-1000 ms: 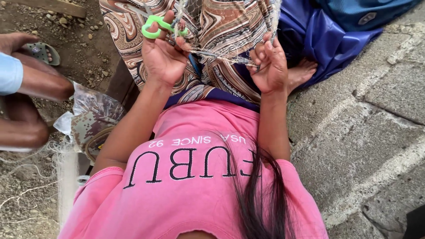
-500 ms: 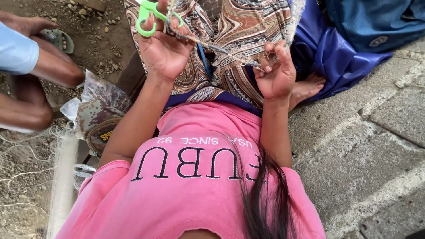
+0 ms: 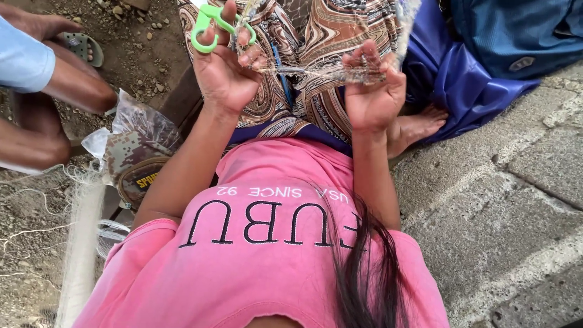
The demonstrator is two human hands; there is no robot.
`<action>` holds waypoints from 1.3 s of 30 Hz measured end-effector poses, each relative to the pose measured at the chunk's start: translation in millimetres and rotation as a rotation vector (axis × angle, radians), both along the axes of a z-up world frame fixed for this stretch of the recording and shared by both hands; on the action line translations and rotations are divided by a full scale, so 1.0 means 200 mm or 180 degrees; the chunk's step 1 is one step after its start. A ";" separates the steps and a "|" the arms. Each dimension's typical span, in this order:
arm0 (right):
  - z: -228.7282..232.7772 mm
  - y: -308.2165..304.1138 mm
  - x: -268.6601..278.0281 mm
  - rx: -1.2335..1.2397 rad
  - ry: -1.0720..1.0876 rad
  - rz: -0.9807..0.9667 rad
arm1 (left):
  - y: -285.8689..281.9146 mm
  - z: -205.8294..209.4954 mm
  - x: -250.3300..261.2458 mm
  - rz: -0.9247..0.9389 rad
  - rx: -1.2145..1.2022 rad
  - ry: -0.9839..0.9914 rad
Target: A person is sitting on the floor, using scissors and a small blue tool to repair or assemble a fishing net by cutting and separating the mesh.
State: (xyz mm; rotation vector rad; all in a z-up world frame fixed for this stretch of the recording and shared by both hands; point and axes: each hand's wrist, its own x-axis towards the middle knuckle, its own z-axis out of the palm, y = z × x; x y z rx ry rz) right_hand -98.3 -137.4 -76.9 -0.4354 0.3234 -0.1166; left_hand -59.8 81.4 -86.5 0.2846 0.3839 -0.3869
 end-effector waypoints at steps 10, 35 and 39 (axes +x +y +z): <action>-0.14 0.00 0.00 0.0251 0.0369 0.0059 | 0.05 0.00 0.08 0.0074 -0.0134 -0.0055; -0.18 0.00 0.21 0.0783 0.0390 0.0695 | 0.31 -0.02 0.13 0.0326 -0.0174 -0.0489; -0.08 0.06 0.19 0.0701 0.0685 0.1251 | 0.34 -0.09 0.12 0.0359 -0.0410 -0.0394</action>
